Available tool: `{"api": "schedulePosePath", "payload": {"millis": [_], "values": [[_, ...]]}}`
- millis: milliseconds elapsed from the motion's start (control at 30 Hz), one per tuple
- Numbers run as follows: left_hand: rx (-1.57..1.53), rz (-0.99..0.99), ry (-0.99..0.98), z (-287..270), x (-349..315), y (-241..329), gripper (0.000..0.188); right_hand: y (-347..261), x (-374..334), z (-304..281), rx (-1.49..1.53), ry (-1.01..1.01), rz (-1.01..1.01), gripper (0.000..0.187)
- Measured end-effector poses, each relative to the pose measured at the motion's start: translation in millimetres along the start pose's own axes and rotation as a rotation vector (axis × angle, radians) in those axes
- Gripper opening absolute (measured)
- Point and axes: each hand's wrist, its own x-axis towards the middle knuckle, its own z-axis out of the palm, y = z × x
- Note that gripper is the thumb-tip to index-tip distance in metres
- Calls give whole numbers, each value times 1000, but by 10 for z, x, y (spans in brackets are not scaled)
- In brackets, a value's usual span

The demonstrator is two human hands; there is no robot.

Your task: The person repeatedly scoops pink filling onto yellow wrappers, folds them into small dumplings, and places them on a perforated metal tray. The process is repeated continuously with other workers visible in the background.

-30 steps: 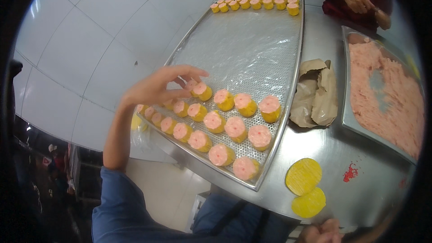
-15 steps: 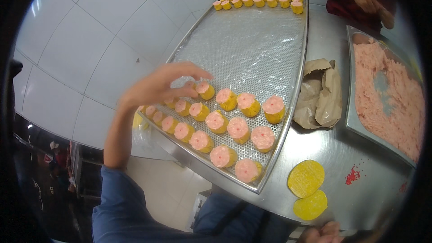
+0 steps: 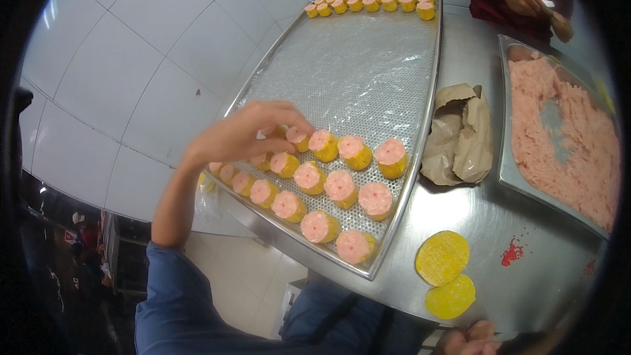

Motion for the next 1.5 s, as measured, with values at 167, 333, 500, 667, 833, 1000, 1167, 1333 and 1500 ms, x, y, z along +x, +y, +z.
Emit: {"api": "schedulePosePath", "payload": {"millis": [167, 333, 500, 667, 833, 1000, 1167, 1333, 1500], "values": [[74, 35, 168, -124, -159, -64, 36, 16, -2, 12, 10, 12, -16, 10], [213, -240, 47, -154, -268, -82, 35, -22, 33, 51, -15, 8, -15, 8], [122, -205, 94, -114, -239, -38, 25, -56, 52, 57, -32, 5, -2, 6], [141, -312, 61, -54, -176, 21, 22, -32, 19, 6, -57, 13, 4, 6], [123, -259, 75, -75, -179, 32, 23, 6, -49, -8, -121, 69, 5, 8], [187, -244, 56, -63, -195, 20, 26, 81, -140, -34, -60, 135, -4, 10], [190, -182, 121, -40, -209, 64, 34, 98, -201, -205, 44, -3, 159, 22], [104, -114, 514, -13, -508, 566, 41, 71, -243, -267, 58, -14, 221, 18], [-59, 247, 538, 814, -749, 1503, 31, 56, -219, -184, -40, 61, 175, 21]]}}
